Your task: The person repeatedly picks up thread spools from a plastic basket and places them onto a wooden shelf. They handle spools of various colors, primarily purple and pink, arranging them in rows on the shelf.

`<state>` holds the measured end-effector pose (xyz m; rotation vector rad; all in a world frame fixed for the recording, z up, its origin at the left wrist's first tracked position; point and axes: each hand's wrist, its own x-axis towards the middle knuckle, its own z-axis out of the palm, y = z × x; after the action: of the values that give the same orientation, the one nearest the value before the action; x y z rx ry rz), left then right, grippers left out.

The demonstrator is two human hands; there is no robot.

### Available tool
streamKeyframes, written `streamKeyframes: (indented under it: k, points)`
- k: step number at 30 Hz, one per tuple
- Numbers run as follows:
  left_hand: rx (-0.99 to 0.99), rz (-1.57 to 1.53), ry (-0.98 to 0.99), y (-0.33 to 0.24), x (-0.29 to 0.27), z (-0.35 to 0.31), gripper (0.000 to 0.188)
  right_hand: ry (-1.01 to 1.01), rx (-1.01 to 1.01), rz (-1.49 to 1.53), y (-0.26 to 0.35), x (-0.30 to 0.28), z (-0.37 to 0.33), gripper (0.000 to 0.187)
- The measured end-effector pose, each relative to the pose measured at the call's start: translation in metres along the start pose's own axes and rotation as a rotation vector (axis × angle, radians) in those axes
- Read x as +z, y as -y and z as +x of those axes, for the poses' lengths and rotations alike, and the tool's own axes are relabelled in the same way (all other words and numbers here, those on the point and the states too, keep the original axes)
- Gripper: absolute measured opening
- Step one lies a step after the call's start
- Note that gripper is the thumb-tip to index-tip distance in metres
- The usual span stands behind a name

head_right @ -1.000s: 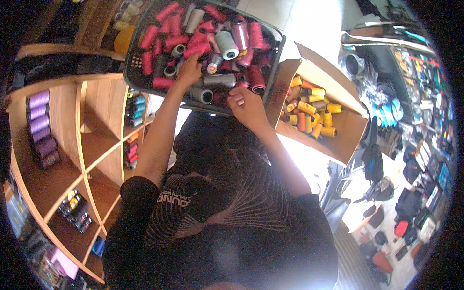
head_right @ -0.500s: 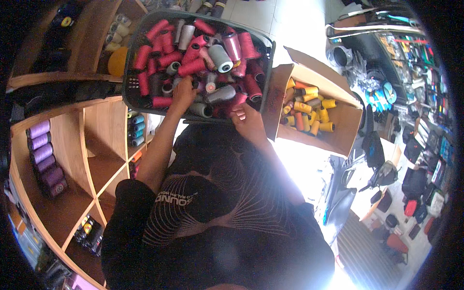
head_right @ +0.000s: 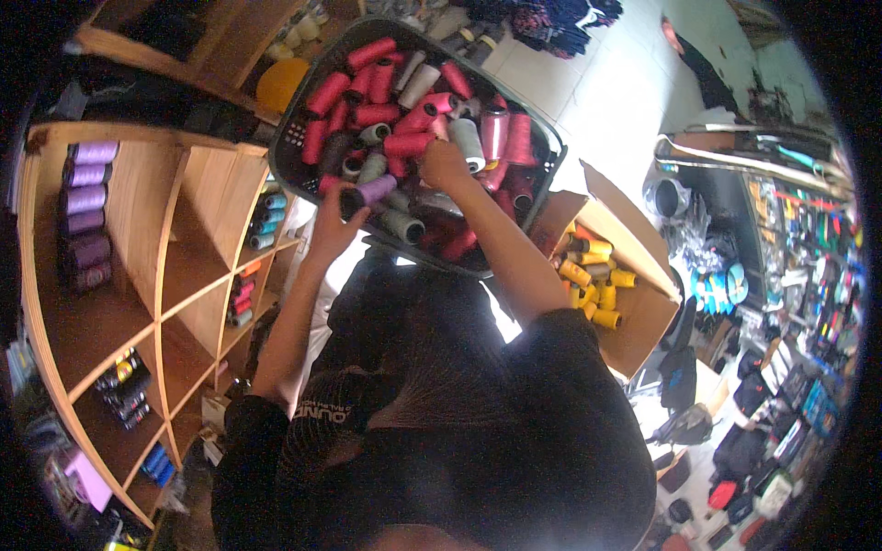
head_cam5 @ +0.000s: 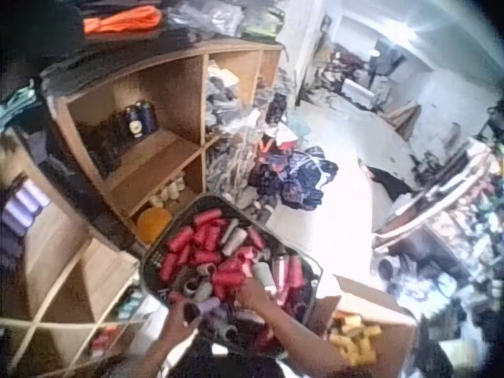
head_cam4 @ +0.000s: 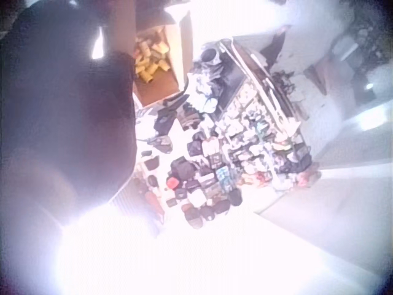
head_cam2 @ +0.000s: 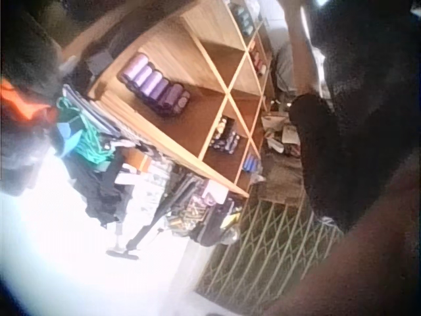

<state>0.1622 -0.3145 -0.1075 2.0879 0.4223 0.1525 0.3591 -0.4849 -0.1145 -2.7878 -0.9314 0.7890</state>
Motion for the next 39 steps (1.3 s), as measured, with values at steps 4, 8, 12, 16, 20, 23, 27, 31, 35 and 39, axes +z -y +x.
streamKeyframes:
  k: [4, 8, 12, 16, 20, 23, 27, 31, 35, 39]
  points:
    - [-0.182, -0.324, -0.188, 0.001, -0.044, -0.024, 0.045, 0.153, 0.133, 0.024, 0.019, 0.046, 0.016, 0.035]
    - [-0.375, -0.623, -0.424, -0.012, -0.070, -0.052, 0.041, 0.214, 0.101, -0.145, 0.041, 0.030, 0.020, 0.038]
    - [-0.429, -1.181, -0.566, -0.016, -0.064, -0.072, 0.038, 0.221, 0.090, -0.196, -0.005, 0.071, 0.062, 0.040]
    - [-0.391, -1.512, -0.537, -0.007, -0.054, -0.101, 0.040, 0.116, 0.431, -0.313, 0.028, 0.094, 0.068, 0.054]
    - [-0.401, -1.455, -0.533, -0.039, -0.056, -0.125, 0.057, 0.123, 0.454, -0.196, 0.059, 0.070, 0.051, 0.075]
    - [-0.396, -1.420, -0.523, -0.051, -0.054, -0.144, 0.063, 0.044, 0.396, -0.258, 0.035, 0.097, 0.075, 0.072]
    - [-0.384, -1.365, -0.586, -0.067, -0.051, -0.163, 0.065, 0.194, 0.276, -0.649, -0.024, 0.113, 0.132, 0.055]
    - [-0.381, -1.340, -0.702, -0.072, -0.050, -0.191, 0.056, 0.062, 0.079, -0.649, 0.017, 0.090, 0.083, 0.053]
    - [-0.399, -1.321, -0.762, -0.062, -0.061, -0.210, 0.046, -0.118, -0.097, -0.512, 0.012, 0.053, 0.048, 0.064]
    - [-0.268, -1.043, -0.816, -0.050, -0.085, -0.212, 0.045, -0.490, -0.088, -0.084, -0.018, 0.056, 0.054, 0.064]
